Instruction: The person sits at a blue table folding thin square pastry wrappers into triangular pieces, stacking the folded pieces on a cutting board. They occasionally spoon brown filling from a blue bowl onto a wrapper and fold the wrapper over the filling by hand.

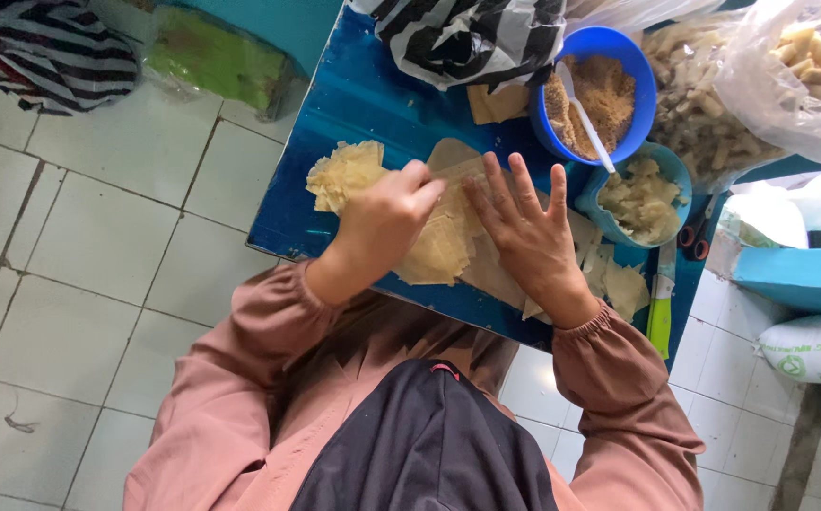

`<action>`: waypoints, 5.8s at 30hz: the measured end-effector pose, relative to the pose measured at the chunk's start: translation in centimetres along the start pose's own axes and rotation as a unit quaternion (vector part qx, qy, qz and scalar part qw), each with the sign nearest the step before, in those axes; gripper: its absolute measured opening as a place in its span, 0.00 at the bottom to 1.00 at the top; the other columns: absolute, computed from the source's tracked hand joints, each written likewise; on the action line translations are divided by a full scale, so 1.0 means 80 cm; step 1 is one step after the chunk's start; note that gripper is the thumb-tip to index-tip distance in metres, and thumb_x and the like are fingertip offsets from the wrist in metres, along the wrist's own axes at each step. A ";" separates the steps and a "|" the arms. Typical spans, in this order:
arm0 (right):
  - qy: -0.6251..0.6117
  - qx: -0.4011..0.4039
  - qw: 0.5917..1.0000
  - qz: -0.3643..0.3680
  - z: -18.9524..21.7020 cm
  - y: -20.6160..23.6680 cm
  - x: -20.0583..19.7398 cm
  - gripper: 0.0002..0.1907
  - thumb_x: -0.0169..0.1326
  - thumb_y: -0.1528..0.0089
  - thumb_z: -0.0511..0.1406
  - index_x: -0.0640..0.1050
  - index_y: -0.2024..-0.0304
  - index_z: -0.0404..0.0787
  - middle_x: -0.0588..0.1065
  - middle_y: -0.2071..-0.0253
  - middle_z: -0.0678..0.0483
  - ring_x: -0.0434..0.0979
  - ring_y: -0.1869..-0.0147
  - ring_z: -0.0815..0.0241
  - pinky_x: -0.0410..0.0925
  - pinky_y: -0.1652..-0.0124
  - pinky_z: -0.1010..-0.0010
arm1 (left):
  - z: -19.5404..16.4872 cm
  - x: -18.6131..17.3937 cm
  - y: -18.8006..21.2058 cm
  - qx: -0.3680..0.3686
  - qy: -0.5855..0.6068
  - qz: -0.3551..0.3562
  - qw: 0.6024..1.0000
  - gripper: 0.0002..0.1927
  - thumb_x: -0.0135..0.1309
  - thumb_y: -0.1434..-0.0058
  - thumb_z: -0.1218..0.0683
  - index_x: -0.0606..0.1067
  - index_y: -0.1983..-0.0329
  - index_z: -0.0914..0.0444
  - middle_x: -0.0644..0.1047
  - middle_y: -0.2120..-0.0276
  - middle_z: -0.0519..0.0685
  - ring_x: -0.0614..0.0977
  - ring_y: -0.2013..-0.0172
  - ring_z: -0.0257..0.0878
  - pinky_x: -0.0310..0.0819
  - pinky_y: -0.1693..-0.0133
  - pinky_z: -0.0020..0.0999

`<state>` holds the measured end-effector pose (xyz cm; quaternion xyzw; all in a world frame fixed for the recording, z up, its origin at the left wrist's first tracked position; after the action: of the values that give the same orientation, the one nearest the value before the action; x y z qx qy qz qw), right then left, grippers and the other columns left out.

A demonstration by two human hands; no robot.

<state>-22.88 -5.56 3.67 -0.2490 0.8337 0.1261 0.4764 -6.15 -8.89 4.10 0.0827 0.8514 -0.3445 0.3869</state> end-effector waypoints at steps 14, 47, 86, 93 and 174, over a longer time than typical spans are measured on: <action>-0.275 0.139 0.950 -0.055 -0.036 -0.007 0.004 0.30 0.47 0.37 0.26 0.71 0.31 0.37 0.55 0.21 0.40 0.51 0.17 0.38 0.47 0.25 0.41 | 0.020 0.028 -0.014 -0.009 0.017 0.010 1.000 0.10 0.56 0.42 0.58 0.80 0.57 0.56 0.73 0.63 0.46 0.81 0.67 0.41 0.75 0.70 0.36; -0.196 0.431 0.881 0.011 -0.097 0.131 0.057 0.43 0.46 0.42 0.22 0.60 0.22 0.33 0.43 0.19 0.36 0.39 0.16 0.28 0.39 0.26 0.34 | 0.018 0.025 -0.017 -0.001 0.040 0.046 0.998 0.08 0.56 0.42 0.60 0.82 0.62 0.56 0.77 0.58 0.45 0.82 0.67 0.45 0.75 0.70 0.40; -0.196 0.441 0.876 -0.004 -0.092 0.144 0.060 0.39 0.44 0.42 0.22 0.68 0.25 0.29 0.46 0.18 0.37 0.38 0.16 0.30 0.37 0.27 0.32 | 0.014 0.023 -0.017 0.007 0.044 0.044 0.998 0.04 0.59 0.39 0.58 0.82 0.63 0.58 0.78 0.57 0.45 0.82 0.69 0.45 0.76 0.70 0.40; -0.219 0.494 0.842 0.002 -0.087 0.184 0.049 0.36 0.43 0.41 0.20 0.74 0.32 0.49 0.46 0.16 0.43 0.36 0.12 0.35 0.39 0.22 0.37 | 0.014 0.025 -0.018 0.004 0.043 0.047 0.998 0.05 0.60 0.40 0.59 0.83 0.62 0.57 0.78 0.58 0.45 0.82 0.70 0.45 0.75 0.71 0.40; -0.389 0.034 0.910 -0.142 -0.049 0.115 -0.030 0.31 0.57 0.41 0.24 0.69 0.34 0.31 0.78 0.57 0.44 0.81 0.57 0.45 0.74 0.56 0.59 | -0.091 0.057 0.008 -0.003 0.061 0.007 0.998 0.10 0.58 0.37 0.57 0.79 0.52 0.60 0.76 0.61 0.47 0.79 0.61 0.46 0.74 0.60 0.42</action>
<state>-29.69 1.15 7.47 -0.2794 0.5419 0.1156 0.7842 -13.43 -4.22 3.87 0.1078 0.8739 -0.3335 0.3370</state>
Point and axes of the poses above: each hand's wrist, its own y-axis away from the middle knuckle, its own x-axis out of the palm, z = x × y, the point moved 7 cm from there along -y, towards the middle knuckle
